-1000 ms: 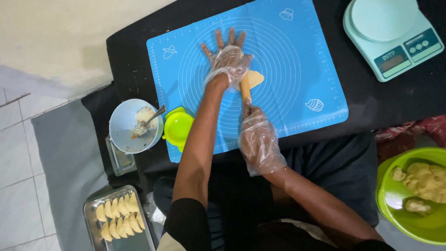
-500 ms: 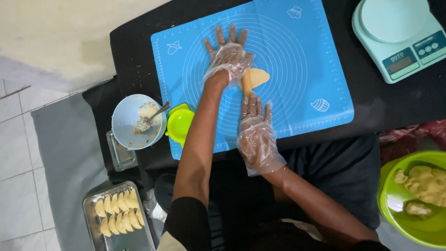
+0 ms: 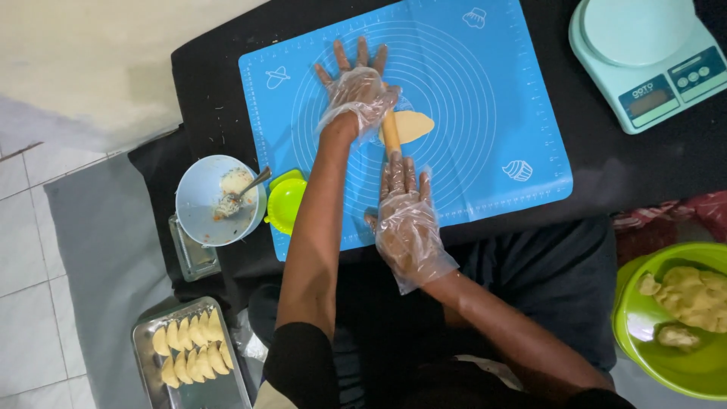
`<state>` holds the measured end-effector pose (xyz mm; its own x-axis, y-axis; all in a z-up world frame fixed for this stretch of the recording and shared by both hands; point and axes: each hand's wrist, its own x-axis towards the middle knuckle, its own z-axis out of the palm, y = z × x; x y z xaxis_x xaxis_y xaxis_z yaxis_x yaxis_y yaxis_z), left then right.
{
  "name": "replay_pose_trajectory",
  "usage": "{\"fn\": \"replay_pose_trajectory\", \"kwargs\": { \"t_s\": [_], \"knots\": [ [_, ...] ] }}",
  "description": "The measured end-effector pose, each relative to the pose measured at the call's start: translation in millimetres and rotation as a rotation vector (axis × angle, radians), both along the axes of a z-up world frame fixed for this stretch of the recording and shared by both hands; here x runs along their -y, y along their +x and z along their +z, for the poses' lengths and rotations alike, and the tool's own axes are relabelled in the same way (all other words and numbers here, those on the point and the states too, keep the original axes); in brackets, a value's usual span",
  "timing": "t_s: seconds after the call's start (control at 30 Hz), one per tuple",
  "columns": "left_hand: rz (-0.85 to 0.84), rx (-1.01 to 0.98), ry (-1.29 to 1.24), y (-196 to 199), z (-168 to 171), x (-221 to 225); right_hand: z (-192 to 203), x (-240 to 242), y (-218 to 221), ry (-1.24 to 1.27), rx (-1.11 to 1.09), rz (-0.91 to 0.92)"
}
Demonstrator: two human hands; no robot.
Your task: The person rolls out small portions of dough using a rolling pin, adds a spoonful of filling, and folds the dough over to create crescent-shaped pastries.
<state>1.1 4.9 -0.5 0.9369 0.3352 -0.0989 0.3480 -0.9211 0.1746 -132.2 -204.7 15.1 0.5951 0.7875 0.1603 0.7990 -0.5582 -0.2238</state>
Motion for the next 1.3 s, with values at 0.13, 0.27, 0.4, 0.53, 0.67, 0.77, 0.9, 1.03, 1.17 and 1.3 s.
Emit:
{"fn": "replay_pose_trajectory", "kwargs": {
  "t_s": [0.13, 0.27, 0.4, 0.53, 0.67, 0.77, 0.9, 1.03, 1.17, 1.3],
  "knots": [
    [0.038, 0.002, 0.01, -1, -3, -5, 5, -3, -1, 0.033, -0.084, 0.021],
    [0.054, 0.024, 0.026, -6, -7, -13, 5, -10, -2, -0.062, -0.099, 0.063],
    [0.095, -0.012, 0.008, -13, 2, -22, 4, -19, -7, -0.029, -0.157, 0.132],
    [0.092, 0.023, 0.078, -30, 5, -29, 29, -14, -16, 0.139, -0.022, 0.088],
    [0.129, 0.047, 0.204, -34, 3, -34, 49, -6, -9, -0.544, 1.107, -0.098],
    [0.167, 0.0, 0.167, -48, 37, -20, 28, 11, 5, -0.743, 1.699, -0.214],
    [0.129, 0.102, 0.203, -65, 30, -15, 52, 42, 51, -0.279, 1.186, -0.061],
    [0.024, 0.254, 0.216, -55, 22, 3, 79, 59, 104, 0.146, 0.924, 0.111],
    [0.055, 0.305, 0.123, -36, 47, 35, 85, 66, 141, 0.245, 0.107, 0.279],
    [0.079, 0.235, 0.092, -28, 35, 36, 75, 66, 157, 0.497, 0.077, 0.504]
  ]
}}
